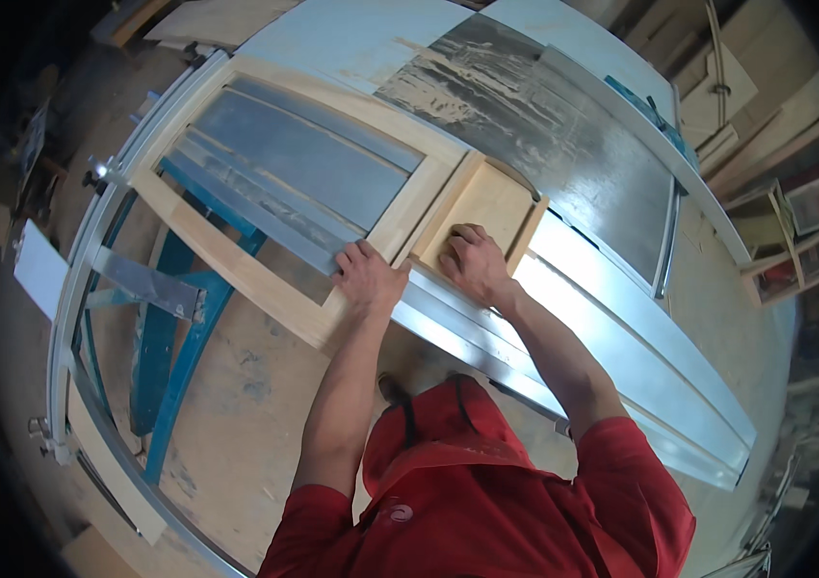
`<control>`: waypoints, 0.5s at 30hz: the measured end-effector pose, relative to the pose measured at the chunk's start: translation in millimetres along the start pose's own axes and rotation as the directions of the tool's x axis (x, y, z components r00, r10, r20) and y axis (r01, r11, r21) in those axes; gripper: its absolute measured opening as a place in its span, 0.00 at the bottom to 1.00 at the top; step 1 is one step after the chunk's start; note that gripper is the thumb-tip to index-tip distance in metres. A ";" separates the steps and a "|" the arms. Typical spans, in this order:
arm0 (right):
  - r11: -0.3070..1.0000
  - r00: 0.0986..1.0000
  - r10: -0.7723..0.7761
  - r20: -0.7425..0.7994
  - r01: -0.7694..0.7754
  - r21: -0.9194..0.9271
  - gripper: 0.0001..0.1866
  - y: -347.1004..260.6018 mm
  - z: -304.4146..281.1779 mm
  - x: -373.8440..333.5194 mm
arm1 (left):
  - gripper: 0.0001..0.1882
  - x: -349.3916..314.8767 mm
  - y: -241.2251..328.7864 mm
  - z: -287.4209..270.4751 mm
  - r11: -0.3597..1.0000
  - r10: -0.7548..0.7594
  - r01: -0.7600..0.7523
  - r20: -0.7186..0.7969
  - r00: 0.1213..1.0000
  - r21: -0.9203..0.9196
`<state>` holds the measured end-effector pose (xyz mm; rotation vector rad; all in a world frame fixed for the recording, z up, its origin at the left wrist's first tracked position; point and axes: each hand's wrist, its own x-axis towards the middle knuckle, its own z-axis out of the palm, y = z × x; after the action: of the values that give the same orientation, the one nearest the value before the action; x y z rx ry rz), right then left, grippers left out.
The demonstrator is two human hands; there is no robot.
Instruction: Measuring and aligning a wooden frame on a production machine using a tape measure and marking with a pencil.
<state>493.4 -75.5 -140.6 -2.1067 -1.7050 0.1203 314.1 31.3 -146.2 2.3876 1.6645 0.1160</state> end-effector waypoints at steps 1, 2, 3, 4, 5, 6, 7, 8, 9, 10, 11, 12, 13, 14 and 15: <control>1.000 1.000 0.026 0.001 -0.026 -0.002 0.18 0.0 3.3 5.0 | 0.44 5.8 -2.9 -0.4 1.000 -0.003 0.003 0.004 1.000 -0.001; 1.000 0.999 0.031 -0.007 -0.031 -0.001 0.17 1.8 7.2 6.1 | 0.44 9.2 -4.8 1.3 1.000 -0.008 0.008 0.007 1.000 -0.002; 0.999 0.999 0.034 -0.015 -0.034 0.000 0.16 3.9 10.2 6.8 | 0.43 12.4 -5.3 2.5 1.000 -0.014 0.014 0.007 1.000 -0.002; 0.999 0.999 0.040 -0.025 -0.040 0.002 0.16 2.8 11.8 6.4 | 0.43 13.7 -6.4 3.4 1.000 0.006 -0.006 0.021 1.000 0.003; 0.998 0.998 0.063 -0.027 -0.063 0.004 0.16 2.9 13.3 8.9 | 0.43 15.5 -7.2 3.8 1.000 0.003 -0.003 0.014 1.000 0.005; 0.998 0.998 0.063 0.001 -0.063 0.000 0.17 4.3 14.6 13.7 | 0.43 17.5 -7.6 4.2 1.000 -0.002 0.002 0.007 1.000 0.007; 0.999 0.998 0.053 0.026 -0.053 0.002 0.18 3.2 16.0 24.8 | 0.43 24.0 -10.1 2.7 1.000 -0.014 0.014 -0.009 1.000 0.012; 0.999 0.998 0.041 0.051 -0.041 0.006 0.19 1.7 17.0 33.3 | 0.43 30.4 -13.4 1.0 1.000 -0.008 0.008 -0.006 1.000 0.022; 0.999 0.998 0.047 0.046 -0.047 0.011 0.19 3.6 19.7 42.1 | 0.43 40.2 -15.9 -1.6 1.000 -0.019 0.020 -0.022 1.000 0.019; 0.999 0.998 0.041 0.039 -0.042 0.015 0.20 5.5 22.5 50.9 | 0.44 49.7 -17.7 -3.9 0.999 -0.032 0.032 -0.038 0.999 0.016; 0.999 0.999 0.035 0.032 -0.036 0.019 0.20 7.6 25.0 59.7 | 0.44 59.1 -17.3 -5.0 0.999 -0.044 0.045 -0.054 0.998 0.014; 0.999 0.999 0.023 0.028 -0.024 0.028 0.20 8.2 29.5 69.4 | 0.44 66.9 -18.8 -4.3 0.999 -0.045 0.047 -0.057 0.997 0.024; 0.999 0.999 0.022 0.025 -0.023 0.038 0.20 9.0 32.9 77.0 | 0.44 73.8 -18.6 -2.7 0.999 -0.044 0.045 -0.041 0.998 0.024; 0.999 0.999 0.032 0.022 -0.033 0.038 0.21 7.5 37.1 81.5 | 0.44 79.1 -21.7 -0.5 0.998 -0.049 0.050 -0.026 0.998 0.025; 0.998 0.999 0.041 0.018 -0.042 0.038 0.21 5.8 40.6 85.1 | 0.44 85.2 -24.9 0.7 0.998 -0.054 0.055 -0.012 0.998 0.027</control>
<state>506.0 15.5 -162.8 -2.1195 -1.6562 0.1825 321.5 119.0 -158.2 2.3629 1.7456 0.0984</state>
